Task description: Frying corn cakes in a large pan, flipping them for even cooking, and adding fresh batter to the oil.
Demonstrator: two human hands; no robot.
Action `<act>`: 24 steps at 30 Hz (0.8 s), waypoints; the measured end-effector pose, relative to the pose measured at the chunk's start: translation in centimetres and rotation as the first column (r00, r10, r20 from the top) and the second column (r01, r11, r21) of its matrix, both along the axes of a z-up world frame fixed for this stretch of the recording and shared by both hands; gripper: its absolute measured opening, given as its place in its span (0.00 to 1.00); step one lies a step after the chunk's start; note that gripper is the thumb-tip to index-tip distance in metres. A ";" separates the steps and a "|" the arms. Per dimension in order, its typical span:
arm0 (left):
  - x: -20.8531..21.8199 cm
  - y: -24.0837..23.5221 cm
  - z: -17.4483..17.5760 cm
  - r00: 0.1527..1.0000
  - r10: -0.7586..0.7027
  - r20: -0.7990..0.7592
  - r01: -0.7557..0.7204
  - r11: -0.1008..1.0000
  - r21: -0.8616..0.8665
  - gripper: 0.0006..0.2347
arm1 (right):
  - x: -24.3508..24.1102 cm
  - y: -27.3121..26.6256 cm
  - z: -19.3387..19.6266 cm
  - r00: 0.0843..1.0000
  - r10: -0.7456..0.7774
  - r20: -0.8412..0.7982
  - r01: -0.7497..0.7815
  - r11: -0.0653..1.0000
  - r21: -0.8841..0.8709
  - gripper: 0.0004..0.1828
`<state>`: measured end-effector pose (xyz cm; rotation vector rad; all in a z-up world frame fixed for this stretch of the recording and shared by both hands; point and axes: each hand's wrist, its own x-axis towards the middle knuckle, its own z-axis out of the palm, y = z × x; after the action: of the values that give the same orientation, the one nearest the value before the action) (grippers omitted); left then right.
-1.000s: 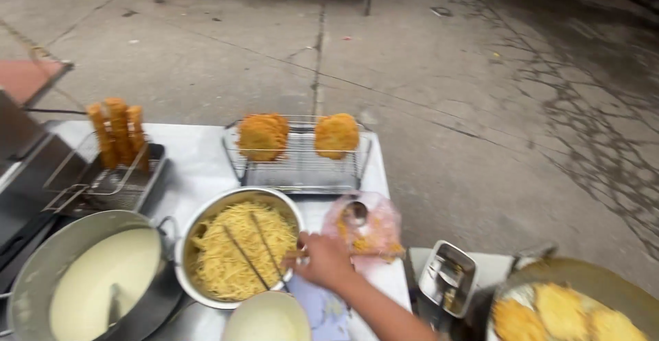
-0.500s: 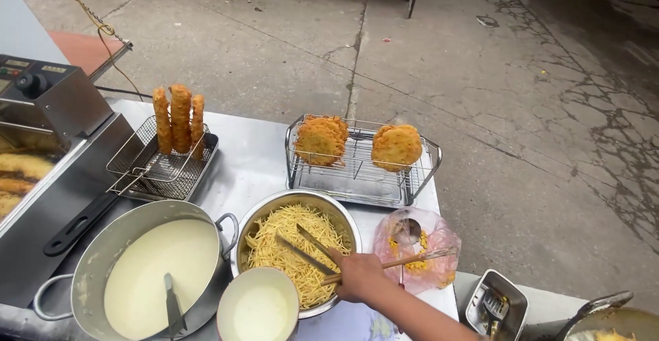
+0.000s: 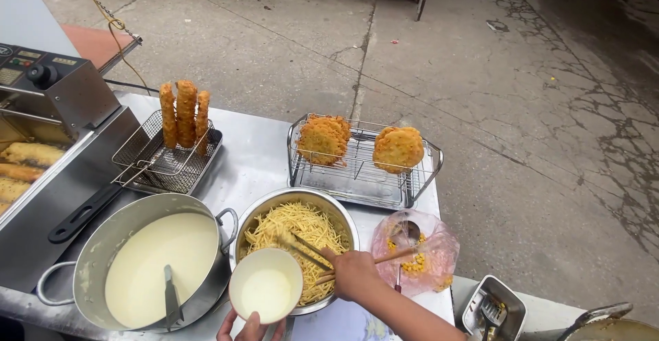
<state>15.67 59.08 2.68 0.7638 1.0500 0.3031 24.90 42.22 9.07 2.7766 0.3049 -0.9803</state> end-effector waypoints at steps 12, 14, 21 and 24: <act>3.5 -2.3 7.4 0.971 -0.237 0.036 0.238 0.971 -0.030 0.25 | -6.7 -9.8 6.0 0.924 -0.338 0.177 0.258 0.896 0.360 0.39; 4.2 -2.6 6.7 0.960 -0.269 0.076 0.273 0.961 -0.052 0.25 | -7.2 -10.0 6.0 0.946 -0.275 0.172 0.214 0.927 0.308 0.41; 5.2 -1.8 5.2 0.948 -0.263 0.177 0.294 0.938 -0.184 0.31 | -8.1 -11.5 11.4 0.915 -0.372 0.154 0.310 0.896 0.319 0.45; 5.6 -1.2 1.3 0.926 -0.249 0.283 0.327 0.904 -0.274 0.26 | -7.9 -11.6 12.5 0.897 -0.433 0.086 0.373 0.847 0.378 0.45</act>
<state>21.26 57.92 3.96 0.5640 0.7166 -0.0328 17.00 30.57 21.57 3.3208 -0.1631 -0.8232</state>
